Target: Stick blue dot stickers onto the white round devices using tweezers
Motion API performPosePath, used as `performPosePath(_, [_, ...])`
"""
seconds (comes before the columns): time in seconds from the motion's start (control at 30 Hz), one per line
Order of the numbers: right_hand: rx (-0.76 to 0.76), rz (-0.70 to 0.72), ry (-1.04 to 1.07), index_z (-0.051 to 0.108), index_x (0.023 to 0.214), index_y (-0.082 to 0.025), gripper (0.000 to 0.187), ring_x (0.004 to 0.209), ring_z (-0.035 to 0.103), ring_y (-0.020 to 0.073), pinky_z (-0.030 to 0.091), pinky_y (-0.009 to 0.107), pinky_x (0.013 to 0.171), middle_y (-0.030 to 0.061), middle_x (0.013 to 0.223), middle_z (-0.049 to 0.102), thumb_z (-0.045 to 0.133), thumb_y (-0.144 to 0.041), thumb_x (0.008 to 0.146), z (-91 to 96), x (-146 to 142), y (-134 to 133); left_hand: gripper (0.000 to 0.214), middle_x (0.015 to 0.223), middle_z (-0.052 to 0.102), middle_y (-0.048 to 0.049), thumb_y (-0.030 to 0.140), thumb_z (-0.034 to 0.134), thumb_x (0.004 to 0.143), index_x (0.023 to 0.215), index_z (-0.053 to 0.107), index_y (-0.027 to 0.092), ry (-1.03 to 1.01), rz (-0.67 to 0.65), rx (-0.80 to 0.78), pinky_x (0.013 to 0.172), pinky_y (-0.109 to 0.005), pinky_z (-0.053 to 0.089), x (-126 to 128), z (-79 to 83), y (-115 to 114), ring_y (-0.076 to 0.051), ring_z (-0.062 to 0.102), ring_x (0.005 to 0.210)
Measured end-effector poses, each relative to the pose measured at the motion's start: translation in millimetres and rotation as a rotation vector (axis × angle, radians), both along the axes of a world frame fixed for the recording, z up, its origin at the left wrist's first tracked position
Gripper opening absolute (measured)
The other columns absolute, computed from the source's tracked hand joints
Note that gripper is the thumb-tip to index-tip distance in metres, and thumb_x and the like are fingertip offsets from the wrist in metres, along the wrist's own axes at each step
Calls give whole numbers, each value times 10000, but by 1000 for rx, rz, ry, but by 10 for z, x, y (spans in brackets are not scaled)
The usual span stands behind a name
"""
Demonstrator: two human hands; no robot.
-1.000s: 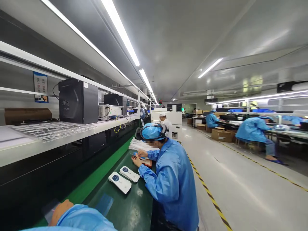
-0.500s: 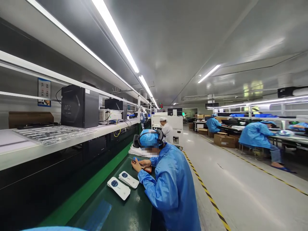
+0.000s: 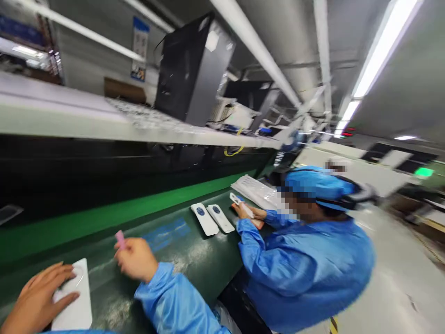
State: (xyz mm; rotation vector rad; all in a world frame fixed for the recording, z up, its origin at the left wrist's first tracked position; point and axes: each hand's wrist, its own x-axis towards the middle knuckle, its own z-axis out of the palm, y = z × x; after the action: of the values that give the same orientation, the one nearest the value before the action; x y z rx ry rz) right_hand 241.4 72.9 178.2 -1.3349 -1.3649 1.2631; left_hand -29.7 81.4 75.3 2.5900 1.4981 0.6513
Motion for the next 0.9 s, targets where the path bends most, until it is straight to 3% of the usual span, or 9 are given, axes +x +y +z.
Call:
performPosePath(0.03, [-24,-58,95,638,628,-208,255,533,503,131,403,272,535,-16,570,556,723,-442,684,-78,12,62,245,1247,809,58,475,588,911,1035,791,421,5,54,-47,1026,-580,579,-12,-48,-78,-344,702,1247])
performPosePath(0.1, [13,-179,180,688,681,-190,360,568,516,127,415,262,541,4,610,587,772,-539,652,-191,164,197,269,1261,803,34,477,592,892,1045,791,383,-7,129,-85,1101,-574,535,21,-97,-152,-336,678,1286])
performPosePath(0.2, [-143,-129,236,695,748,-172,572,434,424,102,355,250,438,-43,499,487,799,-716,605,-352,409,370,253,1261,796,37,487,620,871,1035,778,375,-40,152,-84,1155,-544,493,98,-112,-169,-311,660,1299])
performPosePath(0.3, [-254,-46,300,661,777,-169,675,443,506,115,421,249,435,-13,542,570,835,-780,549,-562,446,451,251,1250,796,34,508,635,859,1028,765,374,-55,151,-67,1155,-544,487,110,-142,-189,-312,659,1289])
performPosePath(0.43, [-228,26,271,639,761,-176,541,523,610,126,499,235,503,15,618,662,901,-621,597,-740,319,537,301,1220,802,7,581,608,873,1014,748,355,-47,125,-32,1140,-556,490,42,-267,-211,-320,661,1277])
performPosePath(0.57, [-230,104,89,620,723,-182,296,500,598,104,497,206,491,-6,603,665,841,-377,753,-730,253,693,360,1202,811,16,655,570,875,1019,743,374,-65,97,-14,1105,-563,505,-15,-376,-210,-328,667,1261])
performPosePath(0.7, [-316,92,-5,578,741,-191,262,484,604,108,475,193,443,-7,616,673,799,-306,822,-723,249,791,356,1218,812,36,673,599,870,1028,755,395,-65,90,-65,1131,-563,494,-5,-265,-217,-329,661,1286])
performPosePath(0.9, [-346,62,41,568,771,-191,284,530,644,122,502,201,469,13,660,694,796,-350,833,-792,261,799,374,1196,823,6,704,688,812,981,781,384,-27,42,-132,1098,-559,528,10,-23,-189,-356,704,1240])
